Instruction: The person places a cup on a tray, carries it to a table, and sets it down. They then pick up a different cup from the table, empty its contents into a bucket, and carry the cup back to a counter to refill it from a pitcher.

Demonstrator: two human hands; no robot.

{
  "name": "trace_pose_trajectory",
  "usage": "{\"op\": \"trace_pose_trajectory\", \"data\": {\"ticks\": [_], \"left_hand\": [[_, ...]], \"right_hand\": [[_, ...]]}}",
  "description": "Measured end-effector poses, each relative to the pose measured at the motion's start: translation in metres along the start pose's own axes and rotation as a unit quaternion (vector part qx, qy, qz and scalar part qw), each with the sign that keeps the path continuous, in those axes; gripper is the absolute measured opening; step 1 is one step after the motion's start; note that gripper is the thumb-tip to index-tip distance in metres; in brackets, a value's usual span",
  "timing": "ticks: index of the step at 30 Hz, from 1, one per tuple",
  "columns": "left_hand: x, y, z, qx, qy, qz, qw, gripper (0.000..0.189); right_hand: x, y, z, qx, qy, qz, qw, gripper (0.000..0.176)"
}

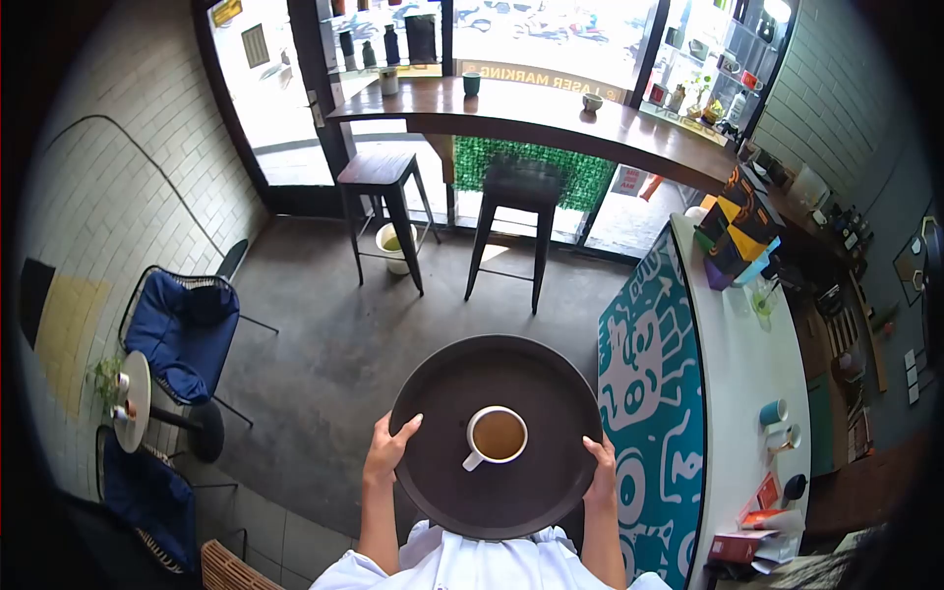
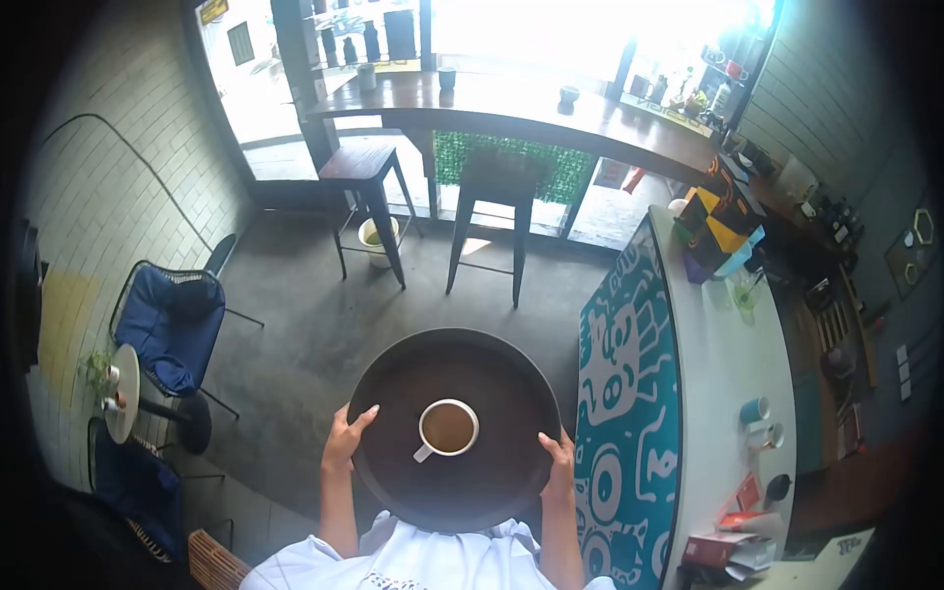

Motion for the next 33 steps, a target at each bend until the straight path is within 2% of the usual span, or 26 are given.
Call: {"op": "trace_pose_trajectory", "data": {"ticks": [5,7,9,11,13,16,20,24,25,26,29,31,33], "left_hand": [[-0.023,0.03,-0.108,0.067,-0.01,0.013,0.998,0.028],[-0.034,0.043,-0.147,0.086,-0.014,0.02,0.996,0.028],[-0.044,0.053,-0.183,0.08,-0.018,0.029,0.996,0.028],[-0.05,0.064,-0.22,0.085,-0.023,0.037,0.995,0.03],[-0.054,0.08,-0.245,0.049,-0.067,0.085,0.993,0.031],[-0.047,0.097,-0.291,0.023,-0.102,0.164,0.981,0.032],[-0.046,0.124,-0.347,-0.041,-0.137,0.246,0.959,0.03],[-0.047,0.155,-0.389,-0.048,-0.12,0.324,0.937,0.025],[-0.046,0.159,-0.404,-0.042,-0.087,0.35,0.932,0.023],[-0.047,0.165,-0.416,-0.034,-0.055,0.376,0.924,0.022],[-0.062,0.183,-0.448,-0.079,-0.043,0.41,0.908,0.024],[-0.067,0.19,-0.469,-0.085,-0.035,0.434,0.896,0.024],[-0.072,0.196,-0.49,-0.085,-0.029,0.457,0.885,0.025]], "right_hand": [[0.034,0.027,-0.071,-0.04,-0.033,-0.001,0.999,0.035],[0.049,0.036,-0.102,-0.081,-0.051,0.049,0.994,0.035],[0.069,0.056,-0.129,-0.079,-0.055,0.041,0.994,0.033],[0.091,0.074,-0.16,-0.087,-0.074,0.099,0.988,0.033],[0.111,0.076,-0.194,-0.085,-0.068,0.129,0.986,0.033],[0.153,0.094,-0.248,-0.123,-0.124,0.215,0.961,0.025],[0.201,0.113,-0.329,-0.084,-0.124,0.229,0.962,0.022],[0.243,0.136,-0.42,-0.009,-0.174,0.234,0.957,0.023],[0.252,0.143,-0.44,-0.005,-0.172,0.232,0.957,0.023],[0.263,0.151,-0.456,0.007,-0.18,0.252,0.951,0.024],[0.286,0.174,-0.511,0.021,-0.184,0.297,0.937,0.025],[0.299,0.192,-0.541,0.026,-0.239,0.358,0.902,0.025],[0.305,0.205,-0.566,0.015,-0.243,0.38,0.892,0.026]]}}
Point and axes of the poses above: each hand's wrist, its own z-axis away from the middle knuckle, its own y-axis out of the palm, x = y × z, the point moved 6 cm from there along -z, towards the middle knuckle, and after that the axes turned 9 degrees about y, right-handed, at the moved point
